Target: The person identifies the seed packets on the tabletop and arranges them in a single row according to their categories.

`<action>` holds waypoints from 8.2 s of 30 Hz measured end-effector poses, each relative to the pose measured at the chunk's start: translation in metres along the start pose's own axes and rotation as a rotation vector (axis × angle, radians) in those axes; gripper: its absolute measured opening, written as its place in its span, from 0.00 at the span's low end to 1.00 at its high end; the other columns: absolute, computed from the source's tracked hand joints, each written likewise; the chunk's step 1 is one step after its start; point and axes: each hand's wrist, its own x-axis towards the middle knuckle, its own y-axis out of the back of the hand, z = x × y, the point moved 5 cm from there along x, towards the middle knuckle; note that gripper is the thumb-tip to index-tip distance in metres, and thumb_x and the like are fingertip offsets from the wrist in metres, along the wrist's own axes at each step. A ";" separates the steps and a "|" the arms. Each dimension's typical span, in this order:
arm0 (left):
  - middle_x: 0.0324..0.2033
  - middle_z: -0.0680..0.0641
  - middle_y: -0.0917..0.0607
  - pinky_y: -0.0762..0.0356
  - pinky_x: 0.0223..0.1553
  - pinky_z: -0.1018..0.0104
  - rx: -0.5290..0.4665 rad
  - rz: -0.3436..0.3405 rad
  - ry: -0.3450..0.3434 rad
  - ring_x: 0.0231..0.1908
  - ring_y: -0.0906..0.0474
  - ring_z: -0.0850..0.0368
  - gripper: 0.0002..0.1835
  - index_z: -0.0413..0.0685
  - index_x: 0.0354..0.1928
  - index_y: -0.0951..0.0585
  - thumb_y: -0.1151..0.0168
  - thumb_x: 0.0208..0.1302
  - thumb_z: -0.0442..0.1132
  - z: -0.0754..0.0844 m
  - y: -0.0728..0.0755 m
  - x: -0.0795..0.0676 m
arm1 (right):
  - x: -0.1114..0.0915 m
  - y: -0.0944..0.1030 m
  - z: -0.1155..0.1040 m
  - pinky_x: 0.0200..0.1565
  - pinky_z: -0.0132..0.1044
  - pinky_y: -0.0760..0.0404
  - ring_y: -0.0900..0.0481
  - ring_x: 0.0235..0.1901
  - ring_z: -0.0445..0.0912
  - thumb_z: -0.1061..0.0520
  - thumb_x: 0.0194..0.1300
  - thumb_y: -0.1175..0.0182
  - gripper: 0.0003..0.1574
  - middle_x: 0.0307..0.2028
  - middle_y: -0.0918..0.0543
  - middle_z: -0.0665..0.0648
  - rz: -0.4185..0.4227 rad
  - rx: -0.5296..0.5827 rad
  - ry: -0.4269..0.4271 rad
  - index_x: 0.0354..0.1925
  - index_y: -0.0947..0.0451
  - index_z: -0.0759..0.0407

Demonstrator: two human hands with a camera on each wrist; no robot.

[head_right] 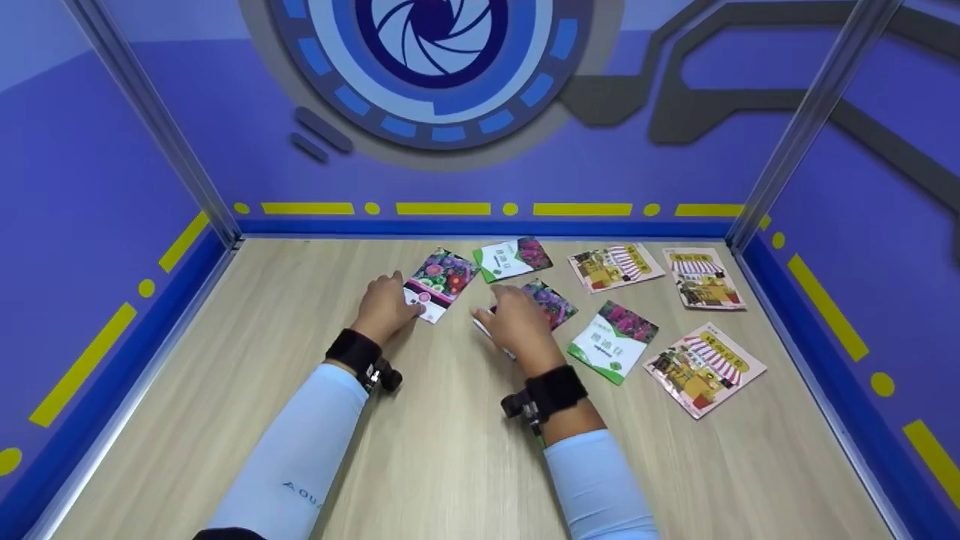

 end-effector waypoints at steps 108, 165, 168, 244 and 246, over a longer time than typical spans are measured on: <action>0.32 0.47 0.14 0.19 0.32 0.69 -0.748 -0.068 -0.270 0.33 0.12 0.46 0.08 0.43 0.43 0.16 0.31 0.83 0.39 0.053 0.122 -0.119 | -0.049 0.091 -0.056 0.33 0.34 0.13 0.20 0.25 0.43 0.63 0.83 0.35 0.09 0.29 0.15 0.51 0.277 0.923 0.217 0.44 0.13 0.69; 0.57 0.30 0.09 0.15 0.62 0.37 -0.144 -0.026 0.187 0.58 0.11 0.32 0.18 0.31 0.58 0.13 0.46 0.75 0.29 -0.124 0.071 -0.039 | -0.016 0.018 0.038 0.76 0.73 0.25 0.25 0.76 0.75 0.44 0.77 0.26 0.46 0.77 0.23 0.76 -0.170 -0.184 -0.066 0.83 0.27 0.59; 0.55 0.28 0.09 0.14 0.59 0.34 -0.067 0.009 0.220 0.57 0.11 0.28 0.16 0.30 0.54 0.14 0.49 0.75 0.29 -0.132 0.075 -0.041 | -0.014 0.016 0.040 0.78 0.73 0.28 0.28 0.78 0.77 0.44 0.74 0.24 0.51 0.79 0.25 0.77 -0.195 -0.199 -0.052 0.86 0.31 0.58; 0.80 0.28 0.27 0.32 0.81 0.29 -0.086 -0.079 0.059 0.81 0.30 0.27 0.33 0.38 0.80 0.24 0.31 0.77 0.37 -0.167 0.118 -0.052 | -0.010 0.010 0.046 0.79 0.77 0.31 0.32 0.80 0.78 0.45 0.74 0.22 0.54 0.81 0.29 0.77 -0.204 -0.198 -0.064 0.87 0.34 0.57; 0.81 0.29 0.26 0.32 0.83 0.33 -0.097 -0.089 0.021 0.81 0.30 0.28 0.32 0.37 0.80 0.23 0.32 0.78 0.37 -0.156 0.116 -0.051 | -0.010 0.009 0.045 0.78 0.76 0.30 0.31 0.80 0.77 0.46 0.73 0.22 0.54 0.81 0.28 0.77 -0.205 -0.193 -0.060 0.87 0.33 0.58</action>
